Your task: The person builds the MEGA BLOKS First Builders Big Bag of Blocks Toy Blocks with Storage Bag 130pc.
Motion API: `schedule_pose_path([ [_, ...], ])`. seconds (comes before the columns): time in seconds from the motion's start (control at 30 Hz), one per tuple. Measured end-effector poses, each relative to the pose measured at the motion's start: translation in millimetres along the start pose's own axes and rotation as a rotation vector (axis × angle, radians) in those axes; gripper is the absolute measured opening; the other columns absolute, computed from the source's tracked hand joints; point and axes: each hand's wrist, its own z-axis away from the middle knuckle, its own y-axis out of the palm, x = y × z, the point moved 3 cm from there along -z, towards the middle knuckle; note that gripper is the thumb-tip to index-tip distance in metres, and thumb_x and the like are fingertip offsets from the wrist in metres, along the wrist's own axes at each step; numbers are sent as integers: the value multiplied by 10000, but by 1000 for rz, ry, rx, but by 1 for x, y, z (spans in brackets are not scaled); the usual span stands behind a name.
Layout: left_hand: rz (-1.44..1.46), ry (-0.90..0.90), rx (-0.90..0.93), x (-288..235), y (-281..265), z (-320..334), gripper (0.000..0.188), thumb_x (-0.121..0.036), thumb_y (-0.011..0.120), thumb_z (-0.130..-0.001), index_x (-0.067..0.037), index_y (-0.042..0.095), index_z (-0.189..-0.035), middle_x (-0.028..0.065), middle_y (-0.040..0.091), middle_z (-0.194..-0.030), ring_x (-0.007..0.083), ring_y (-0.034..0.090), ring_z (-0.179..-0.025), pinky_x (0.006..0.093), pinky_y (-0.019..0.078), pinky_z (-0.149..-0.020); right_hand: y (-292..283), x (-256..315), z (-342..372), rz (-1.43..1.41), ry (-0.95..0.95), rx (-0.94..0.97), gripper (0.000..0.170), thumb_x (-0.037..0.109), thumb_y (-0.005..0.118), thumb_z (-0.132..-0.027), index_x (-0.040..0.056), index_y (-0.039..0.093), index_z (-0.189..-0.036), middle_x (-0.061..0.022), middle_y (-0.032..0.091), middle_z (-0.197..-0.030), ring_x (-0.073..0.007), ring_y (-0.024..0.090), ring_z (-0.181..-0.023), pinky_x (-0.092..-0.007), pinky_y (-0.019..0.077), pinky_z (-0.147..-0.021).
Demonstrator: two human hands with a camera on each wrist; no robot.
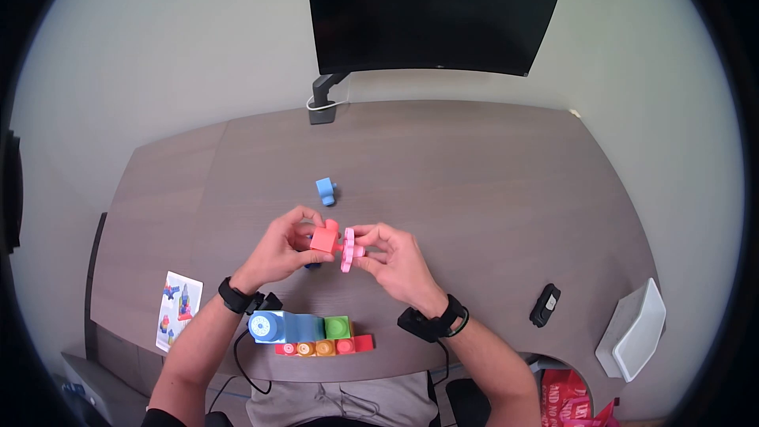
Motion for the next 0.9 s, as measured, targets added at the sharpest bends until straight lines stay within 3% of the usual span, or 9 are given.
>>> schedule_pose_path([
  [0.33,-109,-45,12,-14,-9,6,467,-130,958,-959,-65,603,-1255,164,869,-1200,160,826,-1078,315,669,-903,8,8,-1,34,-35,44,200,-148,785,-987,-19,689,-1106,-216,662,-1509,-312,718,-1363,-478,683,-1104],
  [0.43,-118,13,-3,-21,-12,10,472,-147,962,-958,-66,600,-1249,164,864,-1213,164,825,-1084,316,668,-892,11,14,-1,21,-89,54,201,-150,775,-993,-20,694,-1124,-221,645,-1530,-314,717,-1366,-485,675,-1118],
  [0.63,-49,35,74,-60,-15,21,445,-49,889,-986,-32,648,-1360,146,846,-1258,177,814,-1137,351,661,-987,19,42,2,30,-156,80,216,-154,772,-976,-36,736,-1153,-197,673,-1513,-297,715,-1370,-480,661,-1144],
  [0.73,-56,65,53,-84,-21,27,440,35,812,-988,-13,662,-1399,137,834,-1269,194,812,-1168,372,655,-1043,24,60,5,57,-264,64,241,-145,792,-959,-27,740,-1163,-204,686,-1510,-292,740,-1335,-465,641,-1168],
  [0.83,-74,136,-4,-107,-27,34,397,79,765,-984,-11,666,-1358,143,820,-1279,233,831,-1159,386,662,-1045,26,79,9,167,-401,4,246,-104,826,-953,-20,755,-1173,-195,748,-1447,-248,791,-1236,-404,655,-1106],
  [0.9,-74,180,-51,-131,-28,44,349,96,736,-992,-12,653,-1313,140,817,-1261,276,848,-1137,387,687,-976,27,97,17,243,-457,-78,251,-74,844,-956,-22,765,-1189,-168,806,-1336,-215,815,-1148,-365,654,-1042],
])
